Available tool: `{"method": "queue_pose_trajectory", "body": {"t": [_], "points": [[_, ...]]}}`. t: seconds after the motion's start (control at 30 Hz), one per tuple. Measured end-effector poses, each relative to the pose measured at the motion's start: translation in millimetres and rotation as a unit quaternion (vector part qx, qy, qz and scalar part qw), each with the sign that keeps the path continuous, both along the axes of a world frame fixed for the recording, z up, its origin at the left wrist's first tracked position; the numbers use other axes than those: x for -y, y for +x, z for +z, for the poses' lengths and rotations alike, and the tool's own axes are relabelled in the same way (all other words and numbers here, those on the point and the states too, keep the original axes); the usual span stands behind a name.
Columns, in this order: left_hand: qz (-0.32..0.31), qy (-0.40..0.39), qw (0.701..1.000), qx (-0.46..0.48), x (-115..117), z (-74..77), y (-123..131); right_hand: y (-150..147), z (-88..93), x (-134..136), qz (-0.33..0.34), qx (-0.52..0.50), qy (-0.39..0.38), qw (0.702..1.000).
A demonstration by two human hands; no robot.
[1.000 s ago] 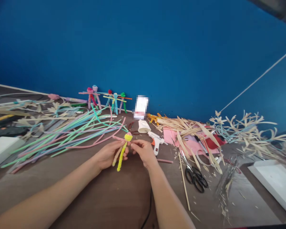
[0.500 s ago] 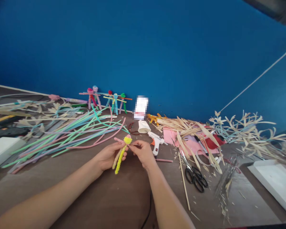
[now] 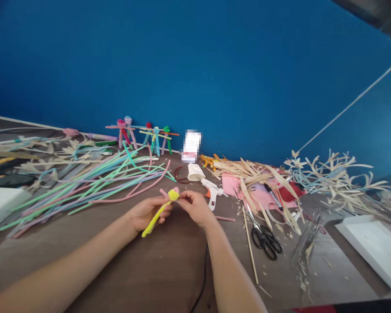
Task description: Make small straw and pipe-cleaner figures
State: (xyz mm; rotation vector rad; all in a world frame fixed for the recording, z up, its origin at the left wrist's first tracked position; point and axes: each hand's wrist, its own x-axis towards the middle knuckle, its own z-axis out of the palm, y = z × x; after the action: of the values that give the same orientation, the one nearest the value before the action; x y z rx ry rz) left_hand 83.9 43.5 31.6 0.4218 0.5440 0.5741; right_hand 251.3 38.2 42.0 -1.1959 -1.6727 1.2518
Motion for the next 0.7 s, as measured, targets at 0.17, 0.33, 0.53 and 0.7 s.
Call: {"method": "queue_pose_trajectory", "body": {"t": [0.17, 0.33, 0.53, 0.7], "points": [[0.007, 0.064, 0.995, -0.075, -1.2, 1.0, -1.3, 6.9, -1.6, -2.8, 0.0, 0.05, -0.014, 0.999], [0.01, 0.096, 0.988, -0.123, -0.9, 1.3, -0.4, 7.3, -0.3, -2.5, 0.006, 0.022, -0.069, 0.997], [0.017, 0.104, 0.986, -0.13, -1.3, -0.3, 2.1, 8.8, 7.2, 1.7, 0.037, -0.009, -0.104, 0.994], [0.013, 0.1, 0.987, -0.123, -3.5, -2.3, 2.6, 11.1, 4.9, 1.4, 0.051, -0.001, -0.109, 0.993]]}}
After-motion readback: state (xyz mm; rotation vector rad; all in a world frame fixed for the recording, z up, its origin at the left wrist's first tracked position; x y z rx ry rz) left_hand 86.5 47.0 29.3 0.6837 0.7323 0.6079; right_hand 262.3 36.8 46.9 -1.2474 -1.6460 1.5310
